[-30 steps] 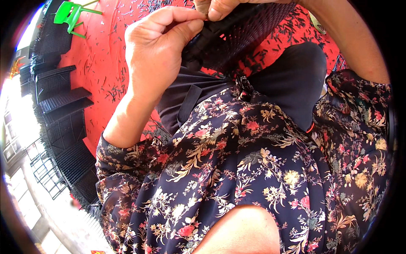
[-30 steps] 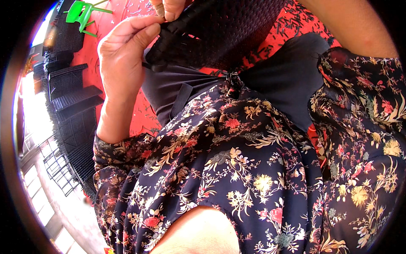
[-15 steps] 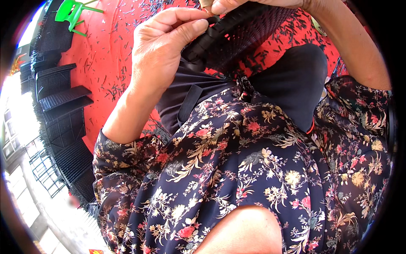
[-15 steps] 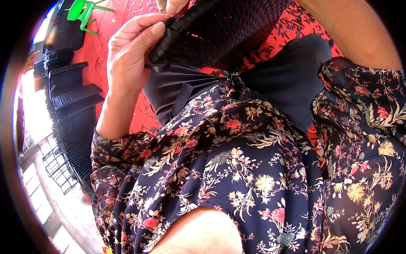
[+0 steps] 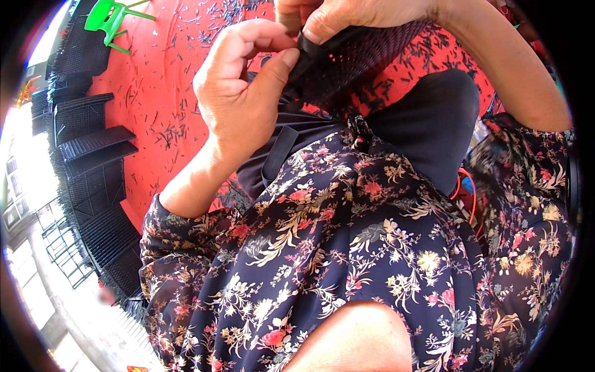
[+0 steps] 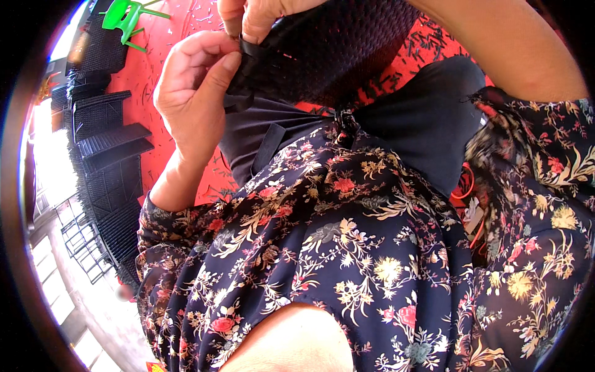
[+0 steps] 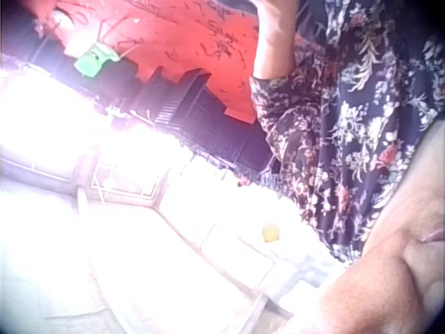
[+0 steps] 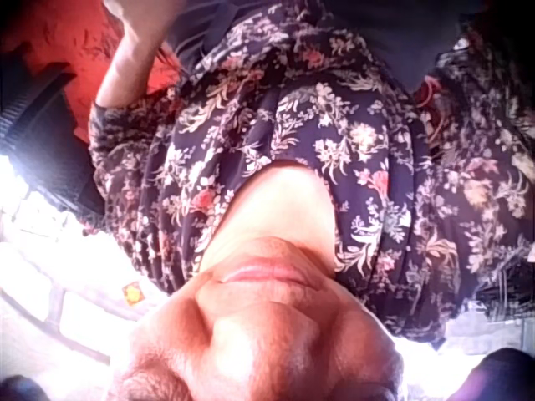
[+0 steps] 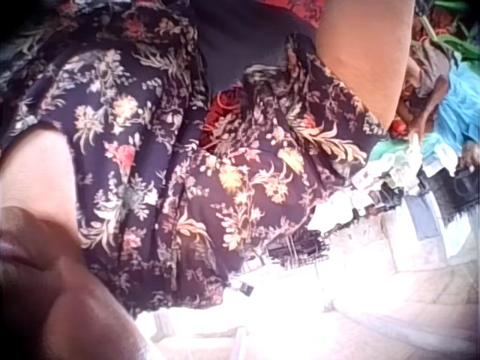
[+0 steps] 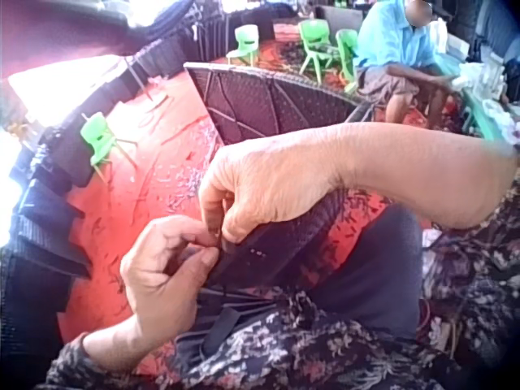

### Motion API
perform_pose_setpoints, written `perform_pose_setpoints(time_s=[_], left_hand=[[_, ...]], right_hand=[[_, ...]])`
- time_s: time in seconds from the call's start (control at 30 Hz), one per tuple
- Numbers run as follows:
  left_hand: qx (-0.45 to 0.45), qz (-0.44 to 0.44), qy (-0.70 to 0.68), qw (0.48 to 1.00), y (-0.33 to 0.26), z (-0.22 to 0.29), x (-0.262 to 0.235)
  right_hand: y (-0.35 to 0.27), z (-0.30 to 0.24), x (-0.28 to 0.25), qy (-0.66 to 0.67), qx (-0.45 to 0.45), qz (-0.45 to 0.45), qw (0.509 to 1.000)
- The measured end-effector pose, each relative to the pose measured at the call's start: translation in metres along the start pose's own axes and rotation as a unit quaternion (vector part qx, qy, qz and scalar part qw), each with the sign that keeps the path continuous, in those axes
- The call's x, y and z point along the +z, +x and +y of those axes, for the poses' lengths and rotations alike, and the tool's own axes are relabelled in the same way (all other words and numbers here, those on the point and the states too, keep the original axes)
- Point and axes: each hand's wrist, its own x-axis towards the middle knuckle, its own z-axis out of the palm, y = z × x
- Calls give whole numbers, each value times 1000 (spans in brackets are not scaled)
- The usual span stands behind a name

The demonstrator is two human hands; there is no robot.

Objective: The person wraps a black flexible strip around the edge of a woven panel by hand, then lifts and moves the large panel to a stack where another person helps position it.

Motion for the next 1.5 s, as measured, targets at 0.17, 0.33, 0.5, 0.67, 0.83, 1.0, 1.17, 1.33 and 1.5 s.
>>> perform_pose_setpoints(time_s=[0.17, 0.33, 0.5, 0.67, 0.83, 1.0, 1.17, 1.33, 1.5], left_hand=[[-69, -5, -12, 998, -7, 2, 1], [-51, -12, 27, 998, -3, 0, 17], [44, 35, 88, 995, -4, -11, 23], [101, 37, 79, 991, -1, -15, 28], [151, 51, 97, 982, 1, -16, 36], [170, 71, 110, 977, 2, -22, 47], [203, 83, 126, 967, 6, -29, 58], [198, 83, 123, 969, 8, -32, 68], [225, 94, 138, 960, 13, -34, 75]], right_hand=[[9, 18, 8, -140, -154, 76, 975], [-27, -10, 24, -332, -180, 184, 908], [-48, -6, 70, -137, -72, 315, 936], [-47, 11, 102, 403, 0, 404, 821], [-46, 13, 98, 506, 20, 414, 756], [-43, 2, 98, 202, 93, 464, 857], [-43, 4, 82, -123, 8, 441, 889], [-50, 10, 96, 121, -1, 468, 875], [-52, 5, 86, 176, 47, 457, 871]])
